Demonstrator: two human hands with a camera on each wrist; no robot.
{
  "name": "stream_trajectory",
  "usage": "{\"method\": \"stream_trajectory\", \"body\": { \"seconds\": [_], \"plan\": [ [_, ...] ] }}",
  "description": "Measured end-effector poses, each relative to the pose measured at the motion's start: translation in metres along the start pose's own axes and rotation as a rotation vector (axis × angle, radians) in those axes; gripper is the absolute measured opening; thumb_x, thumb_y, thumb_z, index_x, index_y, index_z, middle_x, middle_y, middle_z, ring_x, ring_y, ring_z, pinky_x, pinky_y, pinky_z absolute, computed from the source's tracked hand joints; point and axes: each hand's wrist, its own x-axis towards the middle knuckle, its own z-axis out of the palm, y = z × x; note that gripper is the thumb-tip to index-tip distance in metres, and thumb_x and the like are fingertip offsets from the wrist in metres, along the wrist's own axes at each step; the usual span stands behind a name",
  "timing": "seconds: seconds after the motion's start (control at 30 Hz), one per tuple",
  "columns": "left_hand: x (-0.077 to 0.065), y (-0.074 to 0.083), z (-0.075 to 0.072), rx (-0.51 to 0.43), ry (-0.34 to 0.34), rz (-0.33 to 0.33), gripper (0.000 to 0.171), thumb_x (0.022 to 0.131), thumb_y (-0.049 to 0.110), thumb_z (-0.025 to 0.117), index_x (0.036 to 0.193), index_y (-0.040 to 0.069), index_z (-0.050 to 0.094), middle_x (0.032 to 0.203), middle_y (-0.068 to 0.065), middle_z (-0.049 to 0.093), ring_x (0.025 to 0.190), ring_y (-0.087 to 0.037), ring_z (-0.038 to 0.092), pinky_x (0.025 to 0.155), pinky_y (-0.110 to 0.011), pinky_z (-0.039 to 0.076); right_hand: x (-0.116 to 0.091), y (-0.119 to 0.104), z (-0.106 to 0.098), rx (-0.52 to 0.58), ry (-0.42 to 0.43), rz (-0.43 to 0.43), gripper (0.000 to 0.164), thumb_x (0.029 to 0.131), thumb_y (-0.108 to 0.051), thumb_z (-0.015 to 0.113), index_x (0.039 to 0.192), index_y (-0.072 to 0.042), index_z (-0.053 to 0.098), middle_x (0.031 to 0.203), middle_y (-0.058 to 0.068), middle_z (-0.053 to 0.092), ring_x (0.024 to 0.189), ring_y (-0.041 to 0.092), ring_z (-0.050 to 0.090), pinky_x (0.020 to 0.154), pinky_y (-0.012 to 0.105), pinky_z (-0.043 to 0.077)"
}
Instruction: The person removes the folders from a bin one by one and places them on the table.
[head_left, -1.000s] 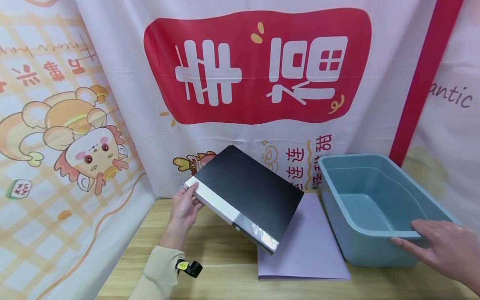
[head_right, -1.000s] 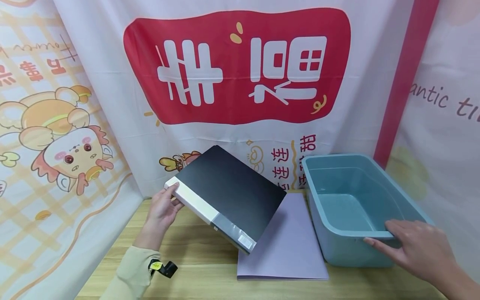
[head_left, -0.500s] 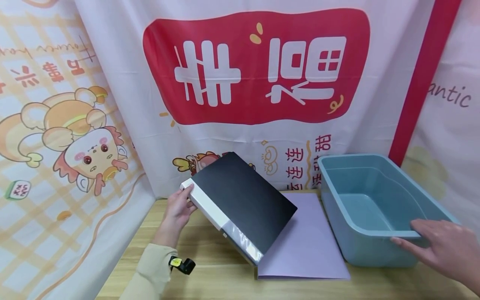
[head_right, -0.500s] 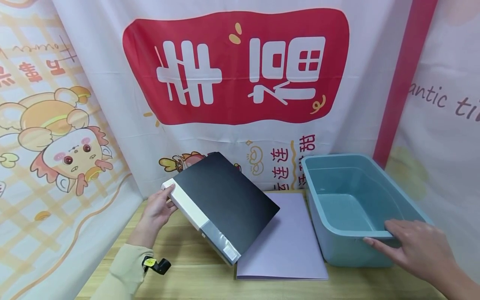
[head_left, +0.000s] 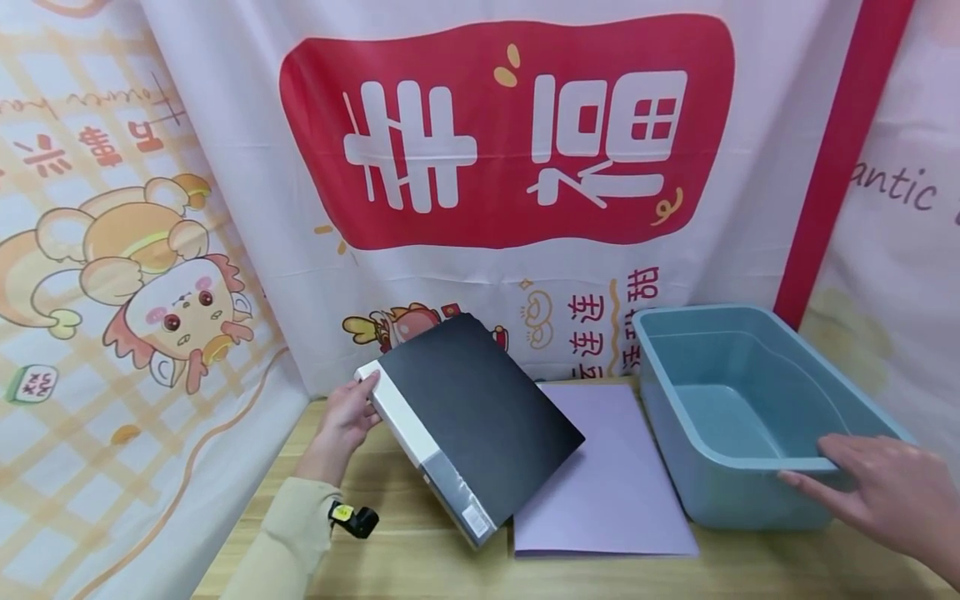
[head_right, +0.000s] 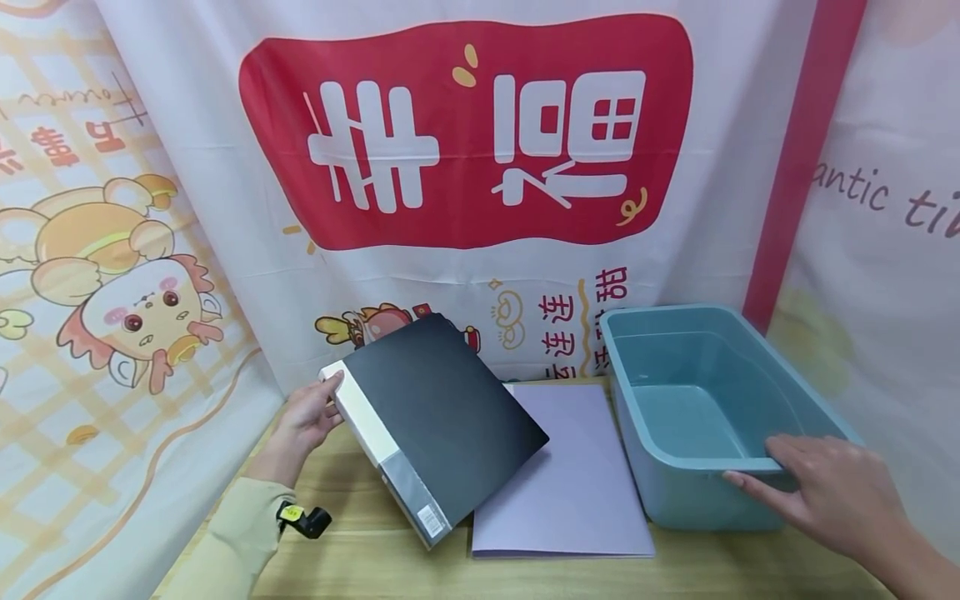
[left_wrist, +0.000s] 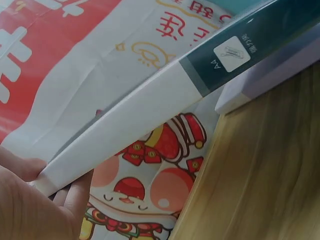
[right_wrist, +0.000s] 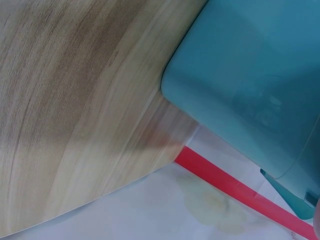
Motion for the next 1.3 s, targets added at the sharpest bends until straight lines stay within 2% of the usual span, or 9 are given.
{"method": "stream_trajectory", "body": {
  "seconds": [0.13, 0.23, 0.63, 1.0, 1.3],
  "plan": [
    [0.005, 0.001, -0.005, 0.019, 0.002, -0.012, 0.032, 0.107, 0.022, 0.056, 0.129, 0.001, 0.048, 0.088, 0.001, 0.070, 0.081, -0.011, 0.071, 0.076, -0.027, 0.060, 0.001, 0.000, 0.000, 0.001, 0.028, -0.018, 0.059, 0.070, -0.069, 0.079, 0.066, -0.025, 0.040, 0.057, -0.012, 0.026, 0.050, 0.008, 0.026, 0.047, 0.024, 0.023],
    [0.009, 0.001, -0.008, 0.030, -0.004, -0.020, 0.025, 0.107, 0.021, 0.056, 0.122, 0.002, 0.050, 0.085, 0.001, 0.070, 0.078, -0.011, 0.071, 0.073, -0.027, 0.060, 0.001, 0.001, 0.000, 0.006, 0.052, -0.030, 0.059, 0.069, -0.069, 0.079, 0.066, -0.025, 0.039, 0.057, -0.012, 0.025, 0.051, 0.007, 0.025, 0.047, 0.023, 0.022],
    [0.019, 0.000, -0.022, 0.104, -0.054, -0.031, 0.031, 0.109, 0.023, 0.051, 0.128, -0.002, 0.049, 0.086, 0.001, 0.070, 0.079, -0.011, 0.070, 0.074, -0.028, 0.060, 0.002, 0.003, 0.002, 0.010, 0.052, -0.029, 0.060, 0.070, -0.068, 0.079, 0.066, -0.025, 0.037, 0.058, -0.012, 0.023, 0.051, 0.007, 0.023, 0.049, 0.023, 0.020],
    [0.030, 0.007, -0.033, 0.169, -0.087, -0.040, 0.038, 0.109, 0.024, 0.049, 0.134, -0.005, 0.044, 0.086, 0.001, 0.070, 0.078, -0.010, 0.069, 0.072, -0.027, 0.060, 0.001, 0.006, 0.003, 0.004, 0.049, -0.031, 0.059, 0.069, -0.069, 0.079, 0.067, -0.025, 0.040, 0.058, -0.012, 0.025, 0.051, 0.008, 0.025, 0.049, 0.024, 0.022],
    [0.038, 0.011, -0.042, 0.204, -0.096, -0.055, 0.030, 0.109, 0.023, 0.049, 0.125, -0.002, 0.048, 0.082, 0.002, 0.070, 0.075, -0.009, 0.069, 0.069, -0.025, 0.059, -0.001, 0.003, 0.001, 0.002, 0.035, -0.015, 0.059, 0.069, -0.068, 0.079, 0.067, -0.025, 0.039, 0.058, -0.011, 0.024, 0.051, 0.008, 0.025, 0.049, 0.024, 0.022]
  ]
}}
